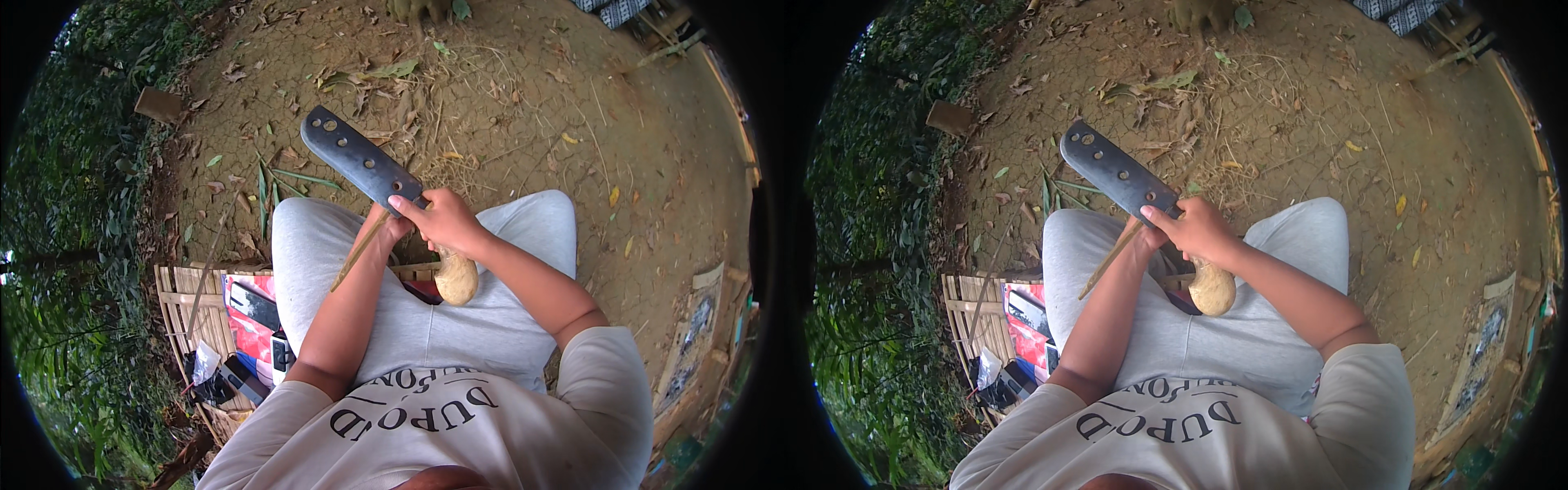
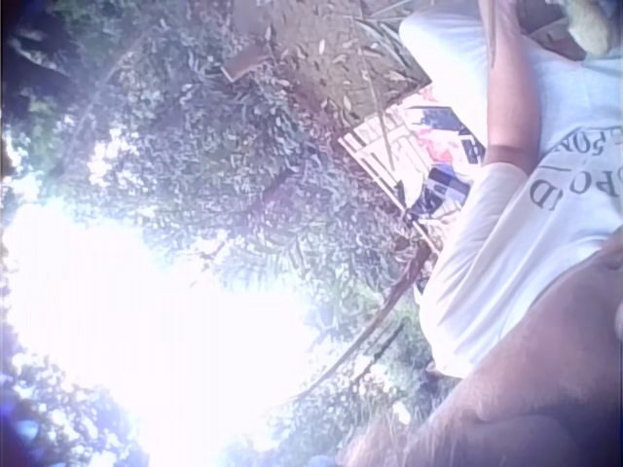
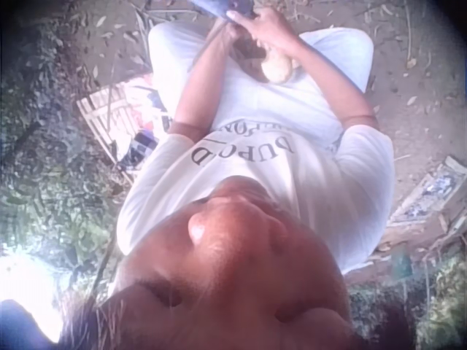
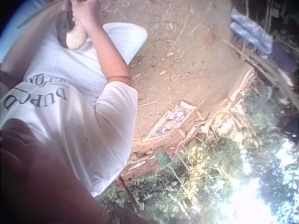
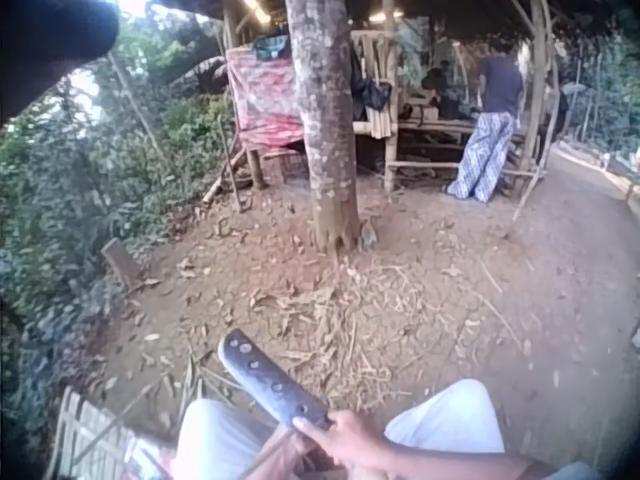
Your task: The person shaves a thin wooden stick using a large blade, repeatedly scraping the surface to remove layers.
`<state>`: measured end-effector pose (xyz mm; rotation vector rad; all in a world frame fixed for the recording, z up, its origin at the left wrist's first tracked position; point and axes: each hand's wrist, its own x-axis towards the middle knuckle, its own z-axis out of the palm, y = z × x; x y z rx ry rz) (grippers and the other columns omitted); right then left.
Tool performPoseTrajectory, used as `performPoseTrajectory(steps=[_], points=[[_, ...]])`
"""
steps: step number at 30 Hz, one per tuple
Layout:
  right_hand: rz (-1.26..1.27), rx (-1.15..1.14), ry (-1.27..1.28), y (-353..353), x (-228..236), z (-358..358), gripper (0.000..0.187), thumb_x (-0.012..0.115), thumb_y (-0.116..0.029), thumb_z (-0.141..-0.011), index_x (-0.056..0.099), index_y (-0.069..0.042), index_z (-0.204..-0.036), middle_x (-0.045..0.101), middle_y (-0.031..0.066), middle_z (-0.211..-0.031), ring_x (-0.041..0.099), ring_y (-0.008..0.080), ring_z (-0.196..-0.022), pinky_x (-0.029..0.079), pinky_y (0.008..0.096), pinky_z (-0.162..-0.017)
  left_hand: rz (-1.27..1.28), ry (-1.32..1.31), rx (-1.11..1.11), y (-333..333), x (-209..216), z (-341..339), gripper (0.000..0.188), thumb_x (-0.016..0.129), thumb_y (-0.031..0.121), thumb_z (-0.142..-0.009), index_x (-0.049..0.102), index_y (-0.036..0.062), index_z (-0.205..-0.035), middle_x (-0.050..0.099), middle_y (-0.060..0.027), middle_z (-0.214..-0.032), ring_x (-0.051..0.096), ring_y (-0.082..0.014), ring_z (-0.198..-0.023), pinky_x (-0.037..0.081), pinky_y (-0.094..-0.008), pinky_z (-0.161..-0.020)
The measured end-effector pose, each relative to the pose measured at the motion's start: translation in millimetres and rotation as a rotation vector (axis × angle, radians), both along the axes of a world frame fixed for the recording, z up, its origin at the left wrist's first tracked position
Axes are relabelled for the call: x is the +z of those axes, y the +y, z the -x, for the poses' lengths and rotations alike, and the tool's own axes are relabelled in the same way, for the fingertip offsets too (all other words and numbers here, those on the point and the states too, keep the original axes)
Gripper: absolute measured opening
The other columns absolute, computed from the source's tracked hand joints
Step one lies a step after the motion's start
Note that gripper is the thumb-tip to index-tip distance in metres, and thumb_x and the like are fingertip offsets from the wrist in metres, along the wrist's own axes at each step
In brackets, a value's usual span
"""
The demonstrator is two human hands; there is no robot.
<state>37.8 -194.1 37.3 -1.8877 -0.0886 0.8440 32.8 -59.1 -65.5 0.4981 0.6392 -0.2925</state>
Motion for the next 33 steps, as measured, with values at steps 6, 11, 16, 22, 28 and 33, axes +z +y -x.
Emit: performPoseTrajectory(steps=[6,11,16,22,28,33], points=[[-0.053,-0.064,0.078,-2.5,-12.0,-13.4,0.058,0.067,-0.056,-0.087,0.062,0.002,-0.080,0.057,0.0050,-0.056,0.055,0.0119,-0.042,0.048,0.0273,-0.041,-0.070,-0.059,-0.114,9.3,-22.3,-9.9,0.009,0.057,0.016,-0.095,0.059,0.0074,-0.093,0.063,-0.0059,-0.086,0.062,-0.0152,-0.067,0.053,-0.0278,-0.056],[-0.116,-0.142,0.129,-15.5,-12.6,-27.9,0.058,0.068,-0.058,-0.086,0.061,-0.001,-0.078,0.053,0.0023,-0.055,0.054,0.0110,-0.042,0.047,0.0269,-0.040,0.169,-0.146,-0.090,21.7,-4.6,-19.1,0.012,0.055,0.014,-0.098,0.058,0.0019,-0.098,0.063,-0.0042,-0.087,0.062,-0.0095,-0.067,0.050,-0.0155,-0.050],[-0.211,-0.297,0.245,-33.4,-16.6,-49.6,0.059,0.065,-0.066,-0.084,0.054,-0.009,-0.073,0.052,0.0005,-0.057,0.051,0.0099,-0.041,0.045,0.0257,-0.039,0.313,-0.188,-0.059,37.3,15.9,-28.0,0.018,0.054,0.020,-0.101,0.054,0.0034,-0.093,0.055,0.0002,-0.074,0.050,-0.0041,-0.057,0.043,-0.0137,-0.045],[-0.306,-0.380,0.361,-53.1,-21.6,-73.3,0.062,0.066,-0.073,-0.078,0.053,-0.012,-0.076,0.053,0.0004,-0.058,0.052,0.0102,-0.043,0.046,0.0264,-0.042,0.094,-0.226,-0.006,43.5,43.5,-26.4,0.023,0.055,0.023,-0.101,0.052,0.0043,-0.089,0.051,0.0023,-0.071,0.046,-0.0039,-0.056,0.040,-0.0150,-0.046],[-0.325,-0.387,0.385,-56.6,-28.5,-76.5,0.060,0.072,-0.069,-0.076,0.052,-0.013,-0.076,0.053,0.0010,-0.058,0.052,0.0103,-0.044,0.047,0.0267,-0.042,-0.387,-0.230,-0.002,41.0,53.3,-23.1,0.020,0.055,0.025,-0.101,0.055,0.0071,-0.091,0.054,0.0014,-0.070,0.048,-0.0036,-0.056,0.035,-0.0174,-0.043],[-0.276,-0.358,0.343,-55.1,-30.6,-73.7,0.055,0.069,-0.066,-0.080,0.053,-0.014,-0.074,0.053,0.0001,-0.058,0.051,0.0103,-0.043,0.045,0.0266,-0.040,-0.280,-0.103,-0.166,52.5,78.8,-13.8,0.017,0.054,0.022,-0.099,0.056,0.0069,-0.092,0.056,0.0009,-0.066,0.049,-0.0024,-0.053,0.032,-0.0184,-0.039]])
